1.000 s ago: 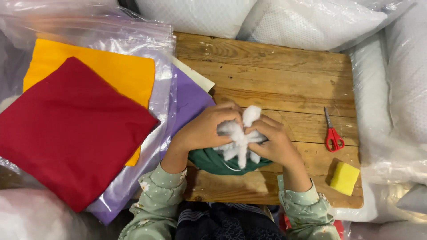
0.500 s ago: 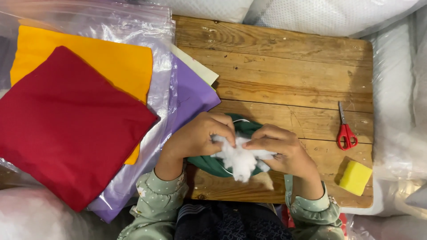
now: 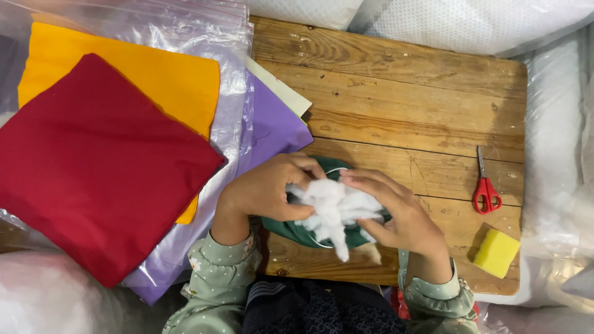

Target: The person stuffs a green fabric pouch with white cotton batting, repeatedly adding more filling and adjusting the contents. After filling, the person smooths the pouch and places it into a clear plastic bag.

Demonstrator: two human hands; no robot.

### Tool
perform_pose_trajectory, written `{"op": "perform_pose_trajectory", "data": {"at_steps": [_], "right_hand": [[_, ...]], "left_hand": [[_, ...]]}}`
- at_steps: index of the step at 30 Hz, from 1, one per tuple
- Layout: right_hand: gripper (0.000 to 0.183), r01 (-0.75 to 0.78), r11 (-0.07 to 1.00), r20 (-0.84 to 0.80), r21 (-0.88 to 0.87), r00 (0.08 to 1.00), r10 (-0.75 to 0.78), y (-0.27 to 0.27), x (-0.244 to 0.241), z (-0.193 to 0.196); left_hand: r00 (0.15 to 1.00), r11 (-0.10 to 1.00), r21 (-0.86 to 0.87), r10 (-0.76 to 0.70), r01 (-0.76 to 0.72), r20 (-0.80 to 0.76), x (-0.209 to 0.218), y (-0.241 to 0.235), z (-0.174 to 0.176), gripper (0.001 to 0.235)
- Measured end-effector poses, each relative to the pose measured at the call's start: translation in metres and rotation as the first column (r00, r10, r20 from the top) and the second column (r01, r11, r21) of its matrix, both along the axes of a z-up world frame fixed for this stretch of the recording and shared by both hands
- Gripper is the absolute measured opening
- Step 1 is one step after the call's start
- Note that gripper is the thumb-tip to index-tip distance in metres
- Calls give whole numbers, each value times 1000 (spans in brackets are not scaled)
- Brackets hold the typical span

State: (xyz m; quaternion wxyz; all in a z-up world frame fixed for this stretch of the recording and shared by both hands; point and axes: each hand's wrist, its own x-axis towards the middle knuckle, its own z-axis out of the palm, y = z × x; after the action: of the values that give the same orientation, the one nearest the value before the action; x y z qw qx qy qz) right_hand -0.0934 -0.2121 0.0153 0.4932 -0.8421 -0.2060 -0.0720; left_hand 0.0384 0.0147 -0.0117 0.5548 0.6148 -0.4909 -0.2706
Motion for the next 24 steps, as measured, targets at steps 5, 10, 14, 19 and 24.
{"op": "perform_pose_trajectory", "data": {"at_steps": [5, 10, 14, 19, 24], "right_hand": [[43, -150, 989, 82, 6, 985, 149, 19, 0, -6], [5, -76, 983, 155, -170, 983, 103, 24, -1, -21], [10, -48, 946, 138, -320, 986, 97, 40, -5, -18], [17, 7, 804, 27, -594, 1000, 11, 50, -19, -32], [14, 271, 678, 223, -683, 962, -159, 37, -13, -24]], "left_hand": [[994, 997, 82, -8, -1, 108, -1, -3, -13, 19], [994, 991, 129, 20, -34, 109, 1, 2, 1, 30], [986, 989, 114, 80, -96, 143, 0, 2, 3, 57], [961, 915, 351, 109, -197, 253, -2, 2, -30, 55], [932, 957, -3, 283, -290, 224, -9, -8, 1, 40]]}}
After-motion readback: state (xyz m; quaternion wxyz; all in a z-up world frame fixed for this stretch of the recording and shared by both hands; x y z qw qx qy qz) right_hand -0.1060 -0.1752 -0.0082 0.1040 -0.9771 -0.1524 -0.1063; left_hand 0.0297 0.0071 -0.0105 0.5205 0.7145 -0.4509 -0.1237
